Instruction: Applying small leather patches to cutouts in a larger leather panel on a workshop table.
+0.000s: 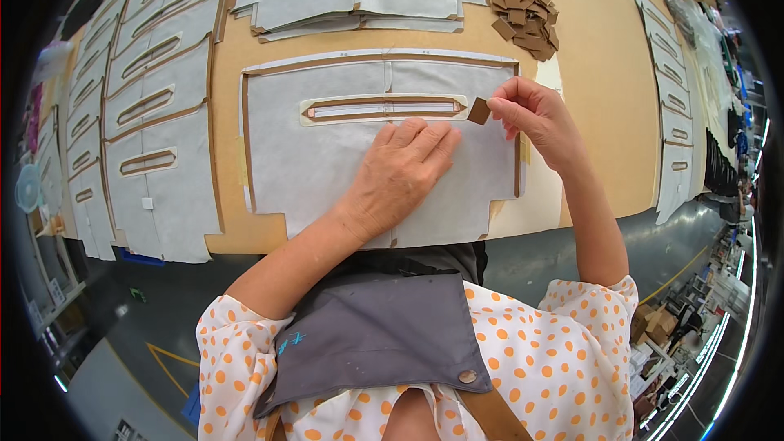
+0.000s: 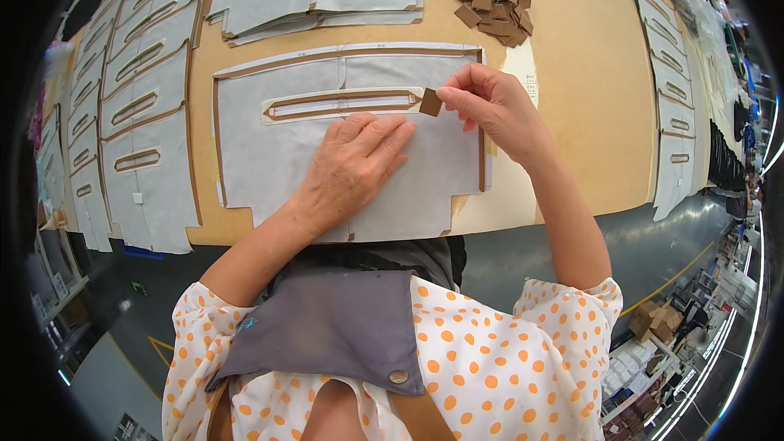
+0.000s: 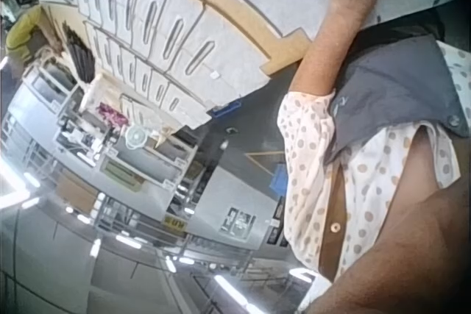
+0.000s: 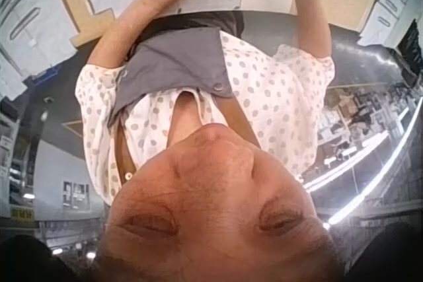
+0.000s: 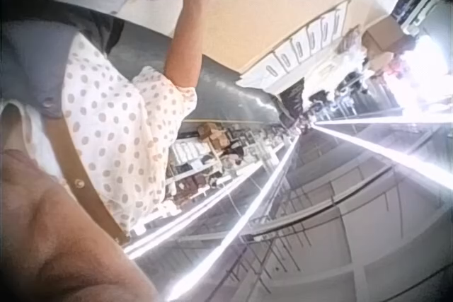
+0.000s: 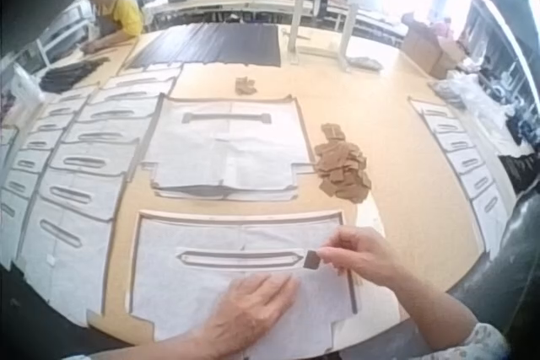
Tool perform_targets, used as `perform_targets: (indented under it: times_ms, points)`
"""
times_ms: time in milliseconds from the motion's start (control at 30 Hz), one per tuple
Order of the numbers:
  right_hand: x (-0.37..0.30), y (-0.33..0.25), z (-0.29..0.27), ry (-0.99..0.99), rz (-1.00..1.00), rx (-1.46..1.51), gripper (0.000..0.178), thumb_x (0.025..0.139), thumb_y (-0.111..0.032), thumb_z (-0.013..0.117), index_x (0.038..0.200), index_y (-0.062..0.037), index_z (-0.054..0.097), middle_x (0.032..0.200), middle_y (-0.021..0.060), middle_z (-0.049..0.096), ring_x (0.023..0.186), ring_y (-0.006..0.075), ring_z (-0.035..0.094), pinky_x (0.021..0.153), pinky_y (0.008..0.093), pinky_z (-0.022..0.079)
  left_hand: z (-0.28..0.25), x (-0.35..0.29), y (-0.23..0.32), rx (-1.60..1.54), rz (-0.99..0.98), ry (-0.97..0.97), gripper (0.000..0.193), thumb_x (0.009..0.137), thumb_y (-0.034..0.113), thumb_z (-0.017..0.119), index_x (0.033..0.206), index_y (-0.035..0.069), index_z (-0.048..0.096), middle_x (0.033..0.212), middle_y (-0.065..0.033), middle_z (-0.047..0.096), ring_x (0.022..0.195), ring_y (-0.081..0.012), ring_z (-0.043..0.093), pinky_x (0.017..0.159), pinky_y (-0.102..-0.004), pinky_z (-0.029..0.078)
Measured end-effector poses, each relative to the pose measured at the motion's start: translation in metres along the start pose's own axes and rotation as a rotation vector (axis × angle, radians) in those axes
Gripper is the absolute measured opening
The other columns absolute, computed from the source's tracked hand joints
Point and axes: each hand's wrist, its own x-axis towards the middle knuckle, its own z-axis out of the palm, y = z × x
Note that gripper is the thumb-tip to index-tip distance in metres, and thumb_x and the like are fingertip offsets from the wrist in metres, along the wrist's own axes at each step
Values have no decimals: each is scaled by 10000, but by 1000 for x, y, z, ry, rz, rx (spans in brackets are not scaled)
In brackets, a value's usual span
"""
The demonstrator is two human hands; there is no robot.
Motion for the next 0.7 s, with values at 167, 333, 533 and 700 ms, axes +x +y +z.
perform_targets:
  times_ms: [167, 333, 533, 700]
  points:
    - [14, -13, 0, -94, 58, -77, 234, 971, -269, 695, 942, -39, 664, 795, 2, 657, 702, 68, 581, 648, 235, 501, 3, -2, 1, 13, -18, -5, 453, 814, 152, 752, 1241, 39, 649, 1254, -36, 593, 1110, -219, 541, 923, -372, 441]
    - [21, -10, -1, -143, 75, -96, 225, 979, -259, 682, 920, -43, 649, 773, 0, 657, 710, 68, 591, 662, 235, 506, 4, -2, 2, -2, -45, -6, 462, 812, 149, 751, 1250, 46, 648, 1256, -32, 590, 1110, -215, 540, 921, -368, 439]
    - [25, -5, -2, -156, 52, -123, 214, 975, -248, 684, 928, -41, 655, 784, -7, 661, 717, 64, 590, 679, 236, 507, 5, -2, 2, 11, -47, 5, 460, 811, 153, 752, 1250, 58, 650, 1256, -29, 591, 1105, -210, 540, 915, -364, 439]
    - [27, -13, 3, -188, 64, -150, 202, 980, -235, 679, 929, -41, 653, 776, -8, 655, 715, 61, 593, 675, 228, 503, 6, -3, 1, 46, -37, 22, 431, 819, 166, 749, 1229, 76, 650, 1253, -25, 592, 1101, -208, 539, 898, -360, 434]
